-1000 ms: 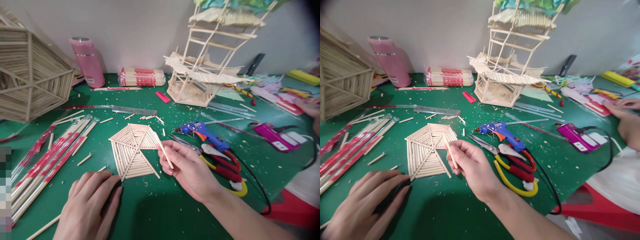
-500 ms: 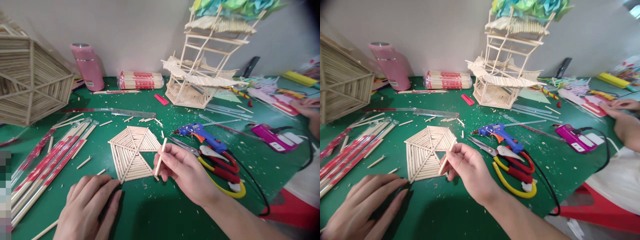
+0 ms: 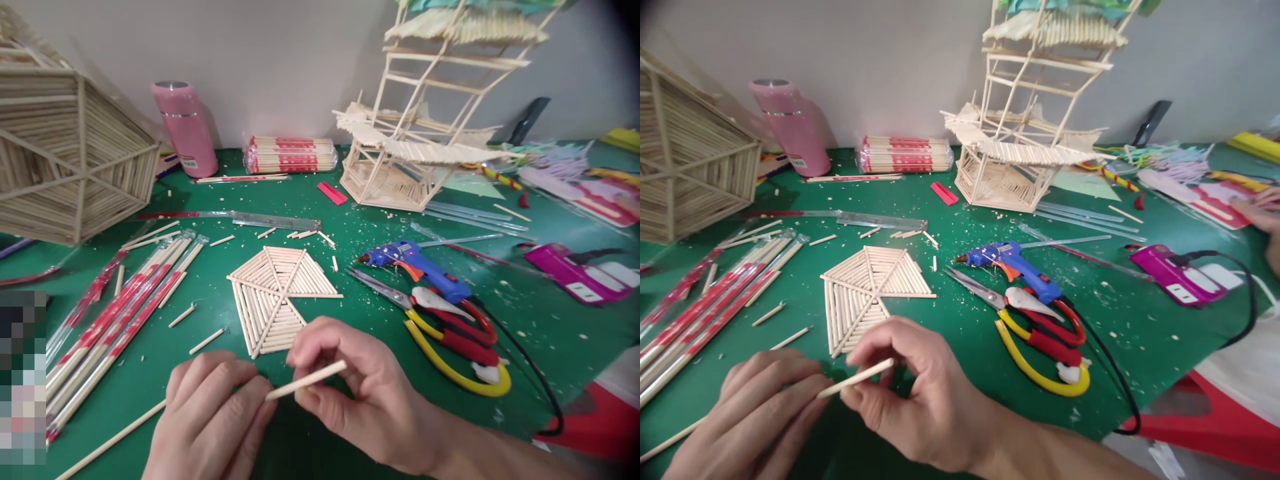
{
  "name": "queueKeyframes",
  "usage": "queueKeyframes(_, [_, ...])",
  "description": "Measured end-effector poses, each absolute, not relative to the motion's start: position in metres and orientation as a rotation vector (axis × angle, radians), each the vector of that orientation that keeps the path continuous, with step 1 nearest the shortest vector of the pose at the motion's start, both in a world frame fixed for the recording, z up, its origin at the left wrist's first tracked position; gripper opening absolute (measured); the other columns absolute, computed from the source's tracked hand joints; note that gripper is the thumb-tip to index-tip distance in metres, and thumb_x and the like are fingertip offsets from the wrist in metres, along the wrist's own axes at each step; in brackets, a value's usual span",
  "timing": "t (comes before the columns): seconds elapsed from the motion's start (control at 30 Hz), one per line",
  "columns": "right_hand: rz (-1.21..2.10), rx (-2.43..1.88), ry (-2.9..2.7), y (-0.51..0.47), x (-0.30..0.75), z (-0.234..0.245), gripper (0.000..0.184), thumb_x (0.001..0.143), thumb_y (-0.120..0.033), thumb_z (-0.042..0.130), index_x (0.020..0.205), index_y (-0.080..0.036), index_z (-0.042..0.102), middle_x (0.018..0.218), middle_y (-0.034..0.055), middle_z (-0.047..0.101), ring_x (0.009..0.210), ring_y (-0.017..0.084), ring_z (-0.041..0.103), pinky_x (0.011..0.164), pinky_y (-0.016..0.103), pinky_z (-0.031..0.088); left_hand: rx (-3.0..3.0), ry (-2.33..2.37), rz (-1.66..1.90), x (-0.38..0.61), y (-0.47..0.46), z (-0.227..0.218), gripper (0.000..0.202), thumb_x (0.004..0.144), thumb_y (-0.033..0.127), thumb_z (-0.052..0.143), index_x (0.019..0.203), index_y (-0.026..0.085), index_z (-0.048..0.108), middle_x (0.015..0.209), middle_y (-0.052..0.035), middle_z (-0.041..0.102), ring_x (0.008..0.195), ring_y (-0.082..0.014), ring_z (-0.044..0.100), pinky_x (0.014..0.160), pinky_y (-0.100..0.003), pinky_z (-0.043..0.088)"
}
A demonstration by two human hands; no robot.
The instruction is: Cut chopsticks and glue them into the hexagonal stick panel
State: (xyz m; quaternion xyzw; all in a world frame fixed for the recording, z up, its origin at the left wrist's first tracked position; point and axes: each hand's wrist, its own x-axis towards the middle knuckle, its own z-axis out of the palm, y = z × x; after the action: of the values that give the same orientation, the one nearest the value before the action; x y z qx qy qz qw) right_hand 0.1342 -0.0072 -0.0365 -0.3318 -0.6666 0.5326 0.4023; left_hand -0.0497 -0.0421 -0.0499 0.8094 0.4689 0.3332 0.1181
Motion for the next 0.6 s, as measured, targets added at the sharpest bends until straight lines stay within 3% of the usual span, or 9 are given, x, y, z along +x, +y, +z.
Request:
queueKeyframes(0.1, [0.898,-0.908,-1.877,-0.005,0.14,-0.037,0.032,0.074,-0.013,0.063,0.104,-0.017,0.054,0.094,0.0048,0.052,0.079,0.014,0.052,0.067,0.027,0.047,2.4,1.438,0.889,-0.053,-0.04,-0.054,0.013,0.089,0.017,0.043,0.087,0.021,0.056,0.081,-0.0005,0.06,0.082,-0.0182,0.047,0.073,-0.034,0.033])
queueKeyframes(0.27, [0.323,-0.919,-2.211,-0.003,0.142,-0.036,0.015,0.077,-0.009,0.061,0.085,-0.02,0.066,0.077,0.0014,0.057,0.072,0.014,0.047,0.065,0.028,0.041,2.528,1.501,0.864,-0.057,-0.038,-0.057,0.016,0.09,0.018,0.041,0.086,0.022,0.056,0.079,0.0005,0.063,0.083,-0.0194,0.049,0.074,-0.034,0.033])
queueKeyframes(0.47, [0.306,-0.931,-2.387,-0.004,0.141,-0.037,0.012,0.082,-0.013,0.057,0.087,-0.019,0.067,0.081,0.0022,0.063,0.074,0.015,0.048,0.066,0.029,0.04,2.738,1.348,0.752,-0.063,-0.034,-0.053,0.011,0.084,0.016,0.051,0.088,0.023,0.057,0.08,0.0032,0.067,0.08,-0.0166,0.054,0.071,-0.03,0.035])
queueKeyframes(0.6, [0.344,-0.98,-2.41,0.0,0.142,-0.039,0.017,0.083,-0.011,0.053,0.079,-0.02,0.067,0.075,0.0013,0.062,0.07,0.014,0.048,0.063,0.028,0.038,2.56,1.461,0.746,-0.063,-0.034,-0.054,0.011,0.084,0.018,0.05,0.09,0.023,0.058,0.083,0.0014,0.066,0.082,-0.0177,0.054,0.074,-0.032,0.036])
